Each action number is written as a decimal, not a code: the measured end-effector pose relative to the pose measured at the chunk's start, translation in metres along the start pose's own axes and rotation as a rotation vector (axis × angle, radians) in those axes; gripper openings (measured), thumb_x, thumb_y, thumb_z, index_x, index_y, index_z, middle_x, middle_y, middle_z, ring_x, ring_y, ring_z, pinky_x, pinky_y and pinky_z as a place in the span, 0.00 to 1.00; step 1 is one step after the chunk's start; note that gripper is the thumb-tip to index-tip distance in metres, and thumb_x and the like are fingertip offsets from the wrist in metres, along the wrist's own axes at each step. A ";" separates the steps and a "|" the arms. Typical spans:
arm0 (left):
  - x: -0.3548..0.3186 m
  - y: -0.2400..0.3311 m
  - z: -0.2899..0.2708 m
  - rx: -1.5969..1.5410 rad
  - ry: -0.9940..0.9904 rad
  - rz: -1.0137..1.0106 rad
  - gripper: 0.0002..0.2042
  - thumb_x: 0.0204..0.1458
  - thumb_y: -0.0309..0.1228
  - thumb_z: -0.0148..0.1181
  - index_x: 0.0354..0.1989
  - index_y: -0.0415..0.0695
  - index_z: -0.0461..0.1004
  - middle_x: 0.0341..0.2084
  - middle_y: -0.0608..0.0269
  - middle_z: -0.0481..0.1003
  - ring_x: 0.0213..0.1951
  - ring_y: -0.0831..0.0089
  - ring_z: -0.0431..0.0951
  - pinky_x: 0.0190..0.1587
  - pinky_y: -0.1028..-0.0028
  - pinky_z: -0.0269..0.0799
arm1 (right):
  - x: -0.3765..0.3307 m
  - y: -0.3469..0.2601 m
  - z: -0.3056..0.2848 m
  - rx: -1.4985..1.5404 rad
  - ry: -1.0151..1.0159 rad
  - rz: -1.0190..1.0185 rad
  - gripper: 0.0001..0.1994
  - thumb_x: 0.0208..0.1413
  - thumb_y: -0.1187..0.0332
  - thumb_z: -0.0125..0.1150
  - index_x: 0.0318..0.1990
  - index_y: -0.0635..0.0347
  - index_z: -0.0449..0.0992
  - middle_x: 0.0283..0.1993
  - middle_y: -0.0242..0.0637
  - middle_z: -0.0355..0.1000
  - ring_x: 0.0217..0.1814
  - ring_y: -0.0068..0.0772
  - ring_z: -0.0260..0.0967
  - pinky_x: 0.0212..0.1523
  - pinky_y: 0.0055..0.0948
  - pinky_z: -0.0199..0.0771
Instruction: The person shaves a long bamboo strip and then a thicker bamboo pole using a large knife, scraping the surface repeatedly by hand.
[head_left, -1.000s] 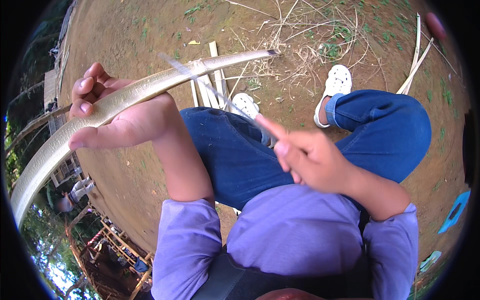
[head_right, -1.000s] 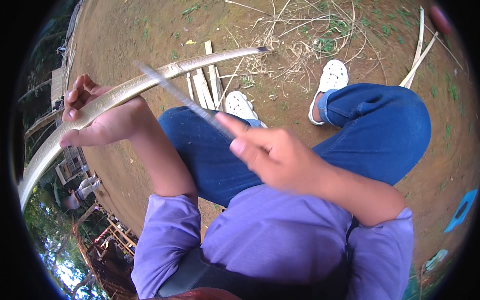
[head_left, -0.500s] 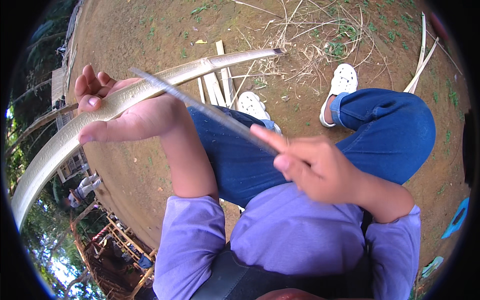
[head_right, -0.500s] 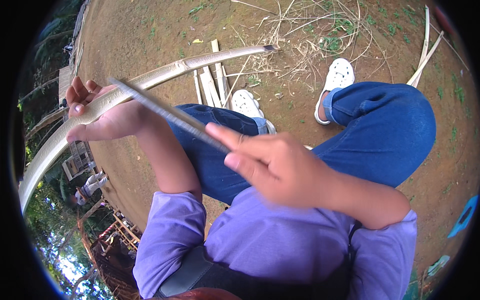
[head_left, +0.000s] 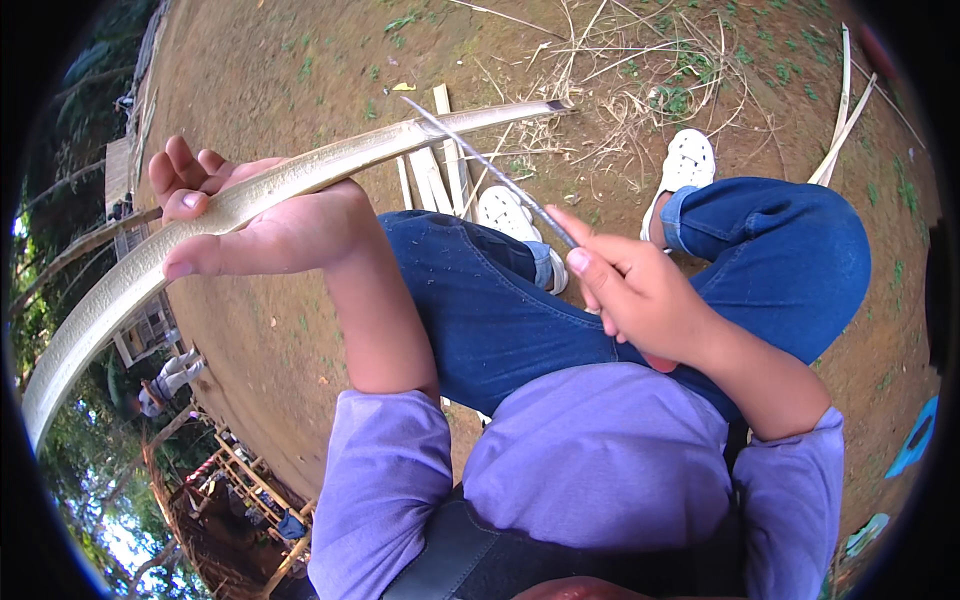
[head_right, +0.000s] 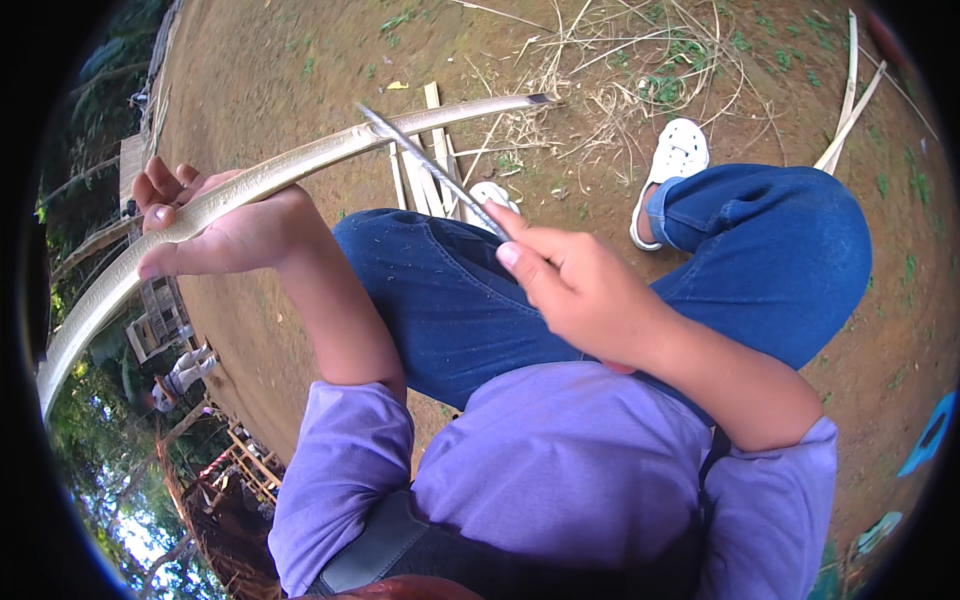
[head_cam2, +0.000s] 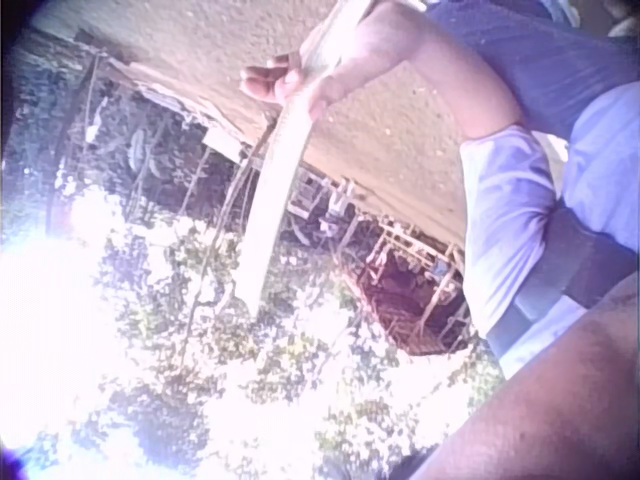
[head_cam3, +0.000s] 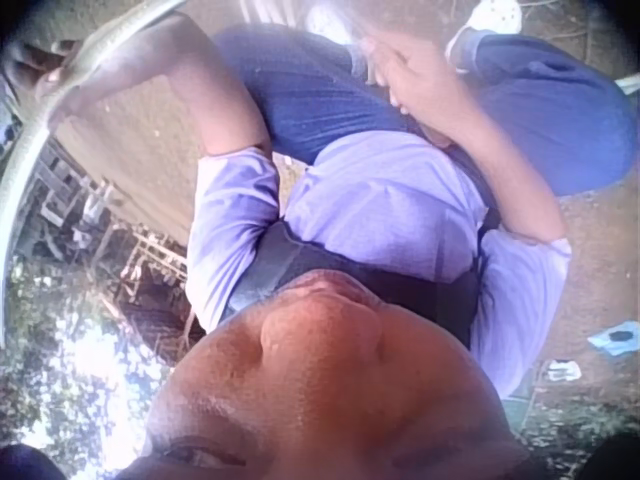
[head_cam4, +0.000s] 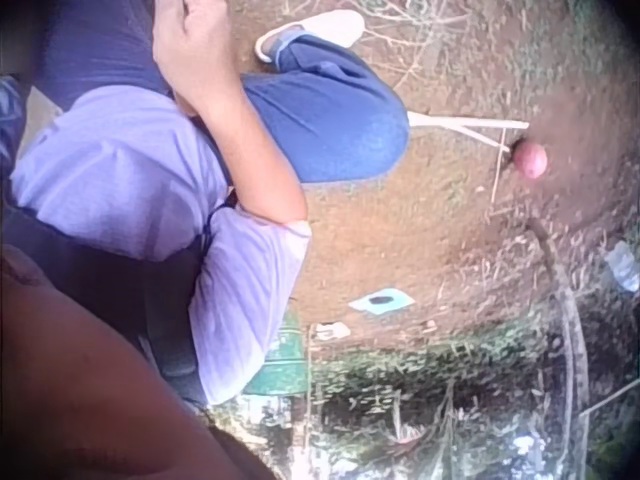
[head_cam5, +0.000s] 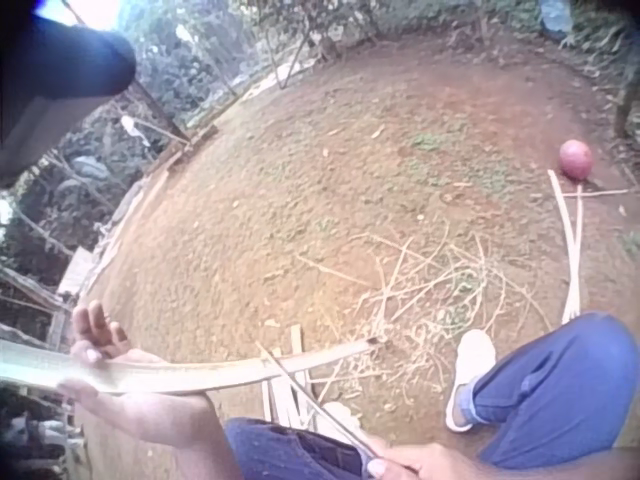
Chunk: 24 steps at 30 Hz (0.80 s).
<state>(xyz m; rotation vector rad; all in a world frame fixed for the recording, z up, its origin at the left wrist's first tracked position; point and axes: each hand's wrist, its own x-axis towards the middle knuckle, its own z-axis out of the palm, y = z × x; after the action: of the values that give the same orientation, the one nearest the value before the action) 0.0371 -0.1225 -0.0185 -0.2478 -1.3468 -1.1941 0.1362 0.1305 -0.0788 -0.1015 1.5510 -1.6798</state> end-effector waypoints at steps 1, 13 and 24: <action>0.003 0.000 0.000 0.006 -0.009 0.007 0.29 0.63 0.65 0.36 0.30 0.51 0.64 0.44 0.64 0.72 0.50 0.70 0.73 0.51 0.69 0.62 | -0.001 0.000 -0.001 0.074 -0.016 0.054 0.25 0.69 0.61 0.51 0.68 0.64 0.64 0.20 0.29 0.65 0.22 0.17 0.58 0.25 0.28 0.63; 0.001 -0.001 -0.002 -0.003 -0.061 -0.027 0.27 0.67 0.60 0.34 0.33 0.48 0.65 0.47 0.62 0.70 0.54 0.69 0.70 0.58 0.68 0.59 | -0.015 -0.026 0.009 -0.174 -0.161 -0.403 0.25 0.66 0.68 0.53 0.69 0.63 0.63 0.20 0.36 0.59 0.21 0.25 0.58 0.27 0.28 0.61; -0.004 0.005 0.002 -0.011 -0.055 -0.007 0.27 0.64 0.63 0.36 0.31 0.50 0.64 0.47 0.63 0.69 0.55 0.70 0.69 0.62 0.68 0.58 | -0.008 -0.016 0.017 -0.235 -0.067 -0.533 0.25 0.66 0.69 0.53 0.69 0.64 0.62 0.21 0.38 0.62 0.22 0.27 0.60 0.28 0.28 0.63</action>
<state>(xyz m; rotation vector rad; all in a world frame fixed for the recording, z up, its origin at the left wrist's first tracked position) 0.0405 -0.1167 -0.0184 -0.2857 -1.3899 -1.2087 0.1431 0.1204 -0.0579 -0.7426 1.7658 -1.8523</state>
